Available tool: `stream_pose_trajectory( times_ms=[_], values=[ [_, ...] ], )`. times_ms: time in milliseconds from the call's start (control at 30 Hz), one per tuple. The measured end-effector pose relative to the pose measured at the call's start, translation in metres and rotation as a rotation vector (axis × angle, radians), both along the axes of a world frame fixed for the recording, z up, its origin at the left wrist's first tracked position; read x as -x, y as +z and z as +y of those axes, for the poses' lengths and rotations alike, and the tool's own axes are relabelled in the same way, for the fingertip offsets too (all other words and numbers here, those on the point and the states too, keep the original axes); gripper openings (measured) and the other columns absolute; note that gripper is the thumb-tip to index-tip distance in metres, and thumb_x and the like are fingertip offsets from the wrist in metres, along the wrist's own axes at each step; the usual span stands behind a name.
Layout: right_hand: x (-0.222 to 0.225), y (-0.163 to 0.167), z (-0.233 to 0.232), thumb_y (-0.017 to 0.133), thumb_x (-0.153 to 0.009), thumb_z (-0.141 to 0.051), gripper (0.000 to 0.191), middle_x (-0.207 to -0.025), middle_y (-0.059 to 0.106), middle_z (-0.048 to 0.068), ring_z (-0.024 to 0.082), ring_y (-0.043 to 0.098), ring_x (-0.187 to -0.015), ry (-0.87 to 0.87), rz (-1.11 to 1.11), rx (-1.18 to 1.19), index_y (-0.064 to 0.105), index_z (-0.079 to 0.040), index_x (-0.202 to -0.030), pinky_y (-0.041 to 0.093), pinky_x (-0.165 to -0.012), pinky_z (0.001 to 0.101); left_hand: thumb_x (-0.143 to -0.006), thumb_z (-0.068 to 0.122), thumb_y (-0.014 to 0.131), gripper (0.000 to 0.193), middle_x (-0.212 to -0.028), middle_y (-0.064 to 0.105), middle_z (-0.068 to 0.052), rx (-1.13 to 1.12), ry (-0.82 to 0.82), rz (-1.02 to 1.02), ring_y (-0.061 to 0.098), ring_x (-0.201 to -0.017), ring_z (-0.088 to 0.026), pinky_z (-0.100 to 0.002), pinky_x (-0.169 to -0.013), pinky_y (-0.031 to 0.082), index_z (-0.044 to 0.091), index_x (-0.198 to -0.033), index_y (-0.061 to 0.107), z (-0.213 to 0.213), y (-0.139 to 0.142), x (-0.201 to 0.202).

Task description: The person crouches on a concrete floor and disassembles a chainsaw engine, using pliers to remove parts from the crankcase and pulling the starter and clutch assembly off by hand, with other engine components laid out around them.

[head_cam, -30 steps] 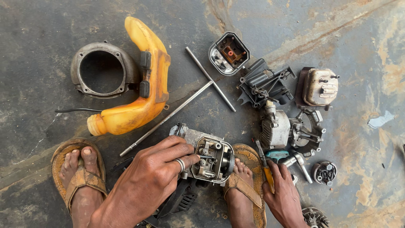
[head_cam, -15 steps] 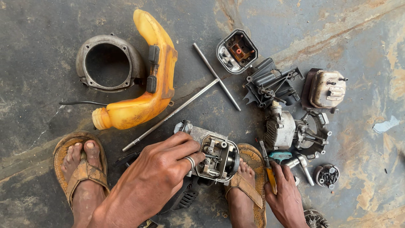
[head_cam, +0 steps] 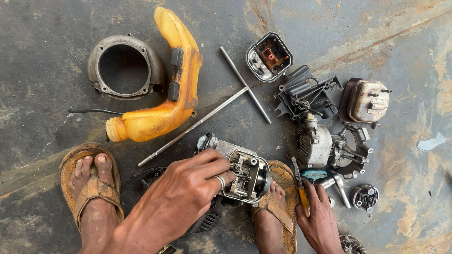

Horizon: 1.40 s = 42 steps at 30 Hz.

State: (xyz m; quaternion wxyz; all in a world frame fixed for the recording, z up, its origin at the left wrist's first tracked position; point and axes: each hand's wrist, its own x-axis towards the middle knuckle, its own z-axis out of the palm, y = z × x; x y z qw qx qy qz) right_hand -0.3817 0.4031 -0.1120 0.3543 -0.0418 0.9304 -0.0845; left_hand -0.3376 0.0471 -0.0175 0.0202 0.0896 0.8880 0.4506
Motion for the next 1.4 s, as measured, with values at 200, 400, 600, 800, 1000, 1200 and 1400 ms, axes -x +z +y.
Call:
stream_pose_trajectory(
  times_ms=[200, 400, 600, 800, 1000, 1200, 1400],
  values=[
    [0.000, 0.001, 0.000, 0.066, -0.079, -0.014, 0.067, -0.116, 0.054, 0.016, 0.038, 0.057, -0.111, 0.044, 0.054, 0.062, 0.045, -0.011, -0.142, 0.049, -0.091, 0.0480, -0.071, -0.004, 0.064, 0.029, -0.099, 0.068, -0.008, 0.063, -0.074, -0.053, 0.065, -0.102, -0.026, -0.037, -0.083, 0.056, -0.002, -0.098, 0.074, -0.003, 0.002, 0.003],
    [0.001, 0.001, 0.003, 0.066, -0.079, -0.014, 0.067, -0.116, 0.054, 0.016, 0.038, 0.056, -0.112, 0.040, 0.049, 0.057, 0.044, -0.011, -0.142, 0.048, -0.091, 0.0475, -0.068, 0.001, 0.061, 0.010, -0.100, 0.063, -0.012, 0.251, -0.212, -0.173, 0.062, -0.105, -0.028, -0.039, -0.082, 0.054, -0.003, -0.076, 0.067, 0.004, 0.009, 0.009],
    [0.004, 0.000, 0.007, 0.066, -0.079, -0.015, 0.067, -0.116, 0.053, 0.017, 0.039, 0.056, -0.111, 0.034, 0.047, 0.066, 0.044, -0.011, -0.142, 0.049, -0.091, 0.0474, -0.069, 0.001, 0.062, 0.009, -0.103, 0.062, -0.013, 0.257, -0.173, -0.089, 0.062, -0.103, -0.029, -0.042, -0.081, 0.054, -0.004, -0.076, 0.065, 0.010, 0.005, 0.012],
    [0.007, 0.000, 0.009, 0.065, -0.080, -0.015, 0.071, -0.115, 0.052, 0.016, 0.037, 0.058, -0.109, 0.013, -0.003, 0.013, 0.044, -0.012, -0.147, 0.049, -0.091, 0.0475, -0.062, -0.007, 0.062, 0.019, -0.116, 0.059, -0.019, 0.308, -0.196, -0.130, 0.061, -0.107, -0.037, -0.045, -0.080, 0.054, -0.010, -0.081, 0.064, 0.021, -0.003, 0.012],
    [0.009, 0.003, 0.007, 0.065, -0.079, -0.015, 0.071, -0.115, 0.052, 0.016, 0.037, 0.059, -0.108, 0.007, -0.019, 0.008, 0.044, -0.012, -0.147, 0.051, -0.090, 0.0477, -0.063, -0.006, 0.062, 0.017, -0.118, 0.057, -0.026, 0.373, -0.208, -0.124, 0.061, -0.107, -0.038, -0.044, -0.085, 0.055, -0.011, -0.079, 0.063, 0.025, -0.004, 0.008],
    [0.007, 0.005, 0.005, 0.064, -0.080, -0.015, 0.069, -0.116, 0.052, 0.015, 0.037, 0.059, -0.107, 0.013, -0.014, 0.012, 0.044, -0.012, -0.146, 0.050, -0.089, 0.0478, -0.069, -0.003, 0.063, 0.020, -0.114, 0.065, -0.019, 0.266, -0.054, 0.043, 0.065, -0.107, -0.035, -0.043, -0.088, 0.055, -0.010, -0.087, 0.067, 0.022, -0.007, 0.002],
    [0.005, 0.003, 0.007, 0.063, -0.080, -0.015, 0.068, -0.116, 0.052, 0.016, 0.037, 0.058, -0.108, 0.003, -0.019, 0.004, 0.045, -0.013, -0.145, 0.049, -0.091, 0.0487, -0.072, -0.001, 0.067, 0.030, -0.104, 0.067, -0.018, 0.140, -0.008, 0.068, 0.067, -0.103, -0.033, -0.040, -0.088, 0.055, -0.010, -0.101, 0.070, 0.018, -0.013, -0.003]
  ],
)
